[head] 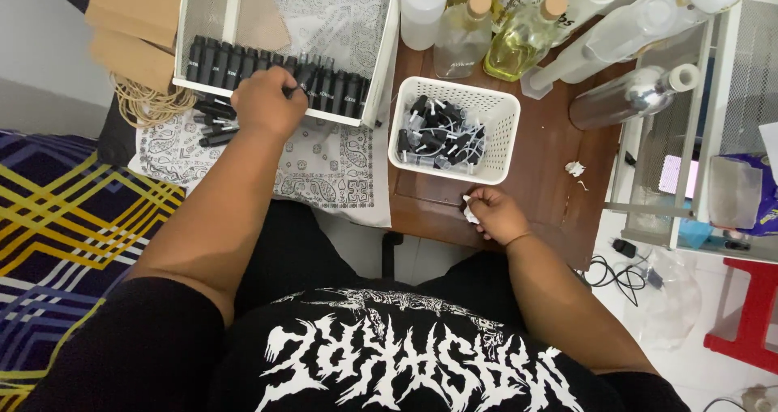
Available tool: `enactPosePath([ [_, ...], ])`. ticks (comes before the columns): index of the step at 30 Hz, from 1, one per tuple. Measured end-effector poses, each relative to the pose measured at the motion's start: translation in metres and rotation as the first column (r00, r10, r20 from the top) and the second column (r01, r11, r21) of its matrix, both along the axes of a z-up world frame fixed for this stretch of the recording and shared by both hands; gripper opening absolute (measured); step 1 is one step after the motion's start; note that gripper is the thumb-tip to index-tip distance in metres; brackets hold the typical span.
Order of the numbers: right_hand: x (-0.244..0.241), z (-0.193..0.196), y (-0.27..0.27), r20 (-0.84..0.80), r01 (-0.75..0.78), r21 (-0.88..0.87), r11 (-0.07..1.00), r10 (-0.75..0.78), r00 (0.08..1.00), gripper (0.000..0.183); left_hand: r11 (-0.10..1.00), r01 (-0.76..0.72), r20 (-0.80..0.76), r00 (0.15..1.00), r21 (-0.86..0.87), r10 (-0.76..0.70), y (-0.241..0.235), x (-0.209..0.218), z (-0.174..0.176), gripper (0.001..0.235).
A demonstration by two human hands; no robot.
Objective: Assemble perfume atomizer components by inserting the pump mechanism and dip tube into the casing.
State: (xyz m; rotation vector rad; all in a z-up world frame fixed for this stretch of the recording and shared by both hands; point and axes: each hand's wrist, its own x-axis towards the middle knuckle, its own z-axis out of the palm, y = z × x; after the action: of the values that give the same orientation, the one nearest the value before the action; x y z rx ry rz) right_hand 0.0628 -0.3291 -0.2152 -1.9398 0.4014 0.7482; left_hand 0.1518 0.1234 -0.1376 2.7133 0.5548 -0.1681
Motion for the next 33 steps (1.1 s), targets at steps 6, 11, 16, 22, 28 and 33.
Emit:
enactPosePath([
  [6, 0.0, 0.014, 0.005, -0.001, -0.007, -0.045, 0.999, 0.007, 1.0, 0.019, 1.0, -0.006, 0.012, 1.0, 0.004, 0.006, -0.009, -0.004, 0.014, 0.016],
  [11, -0.002, 0.009, 0.0, 0.018, 0.001, -0.021, 1.0, -0.001, 1.0, 0.018, 0.99, -0.121, 0.218, 0.97, 0.066, 0.104, 0.008, -0.029, 0.012, 0.016],
  [16, -0.003, 0.002, -0.004, 0.042, 0.022, 0.015, 1.0, -0.023, 0.999, 0.015, 0.952, -0.303, 0.333, 0.902, 0.039, 0.274, 0.05, -0.077, -0.044, 0.037],
  [22, -0.006, -0.003, -0.005, 0.086, 0.013, 0.003, 1.0, -0.013, 0.996, 0.015, 0.916, -0.383, -0.266, 0.876, 0.121, 0.401, 0.085, -0.094, -0.069, 0.063],
  [28, -0.007, -0.015, -0.007, 0.113, 0.028, -0.012, 1.0, -0.027, 0.993, 0.015, 0.93, -0.296, -0.197, 0.92, 0.218, 0.339, 0.086, -0.092, -0.081, 0.039],
  [33, -0.007, -0.01, -0.006, 0.131, 0.032, -0.032, 0.999, -0.028, 0.991, 0.014, 0.941, -0.337, -0.03, 0.941, 0.039, 0.338, 0.101, -0.097, -0.099, 0.046],
])
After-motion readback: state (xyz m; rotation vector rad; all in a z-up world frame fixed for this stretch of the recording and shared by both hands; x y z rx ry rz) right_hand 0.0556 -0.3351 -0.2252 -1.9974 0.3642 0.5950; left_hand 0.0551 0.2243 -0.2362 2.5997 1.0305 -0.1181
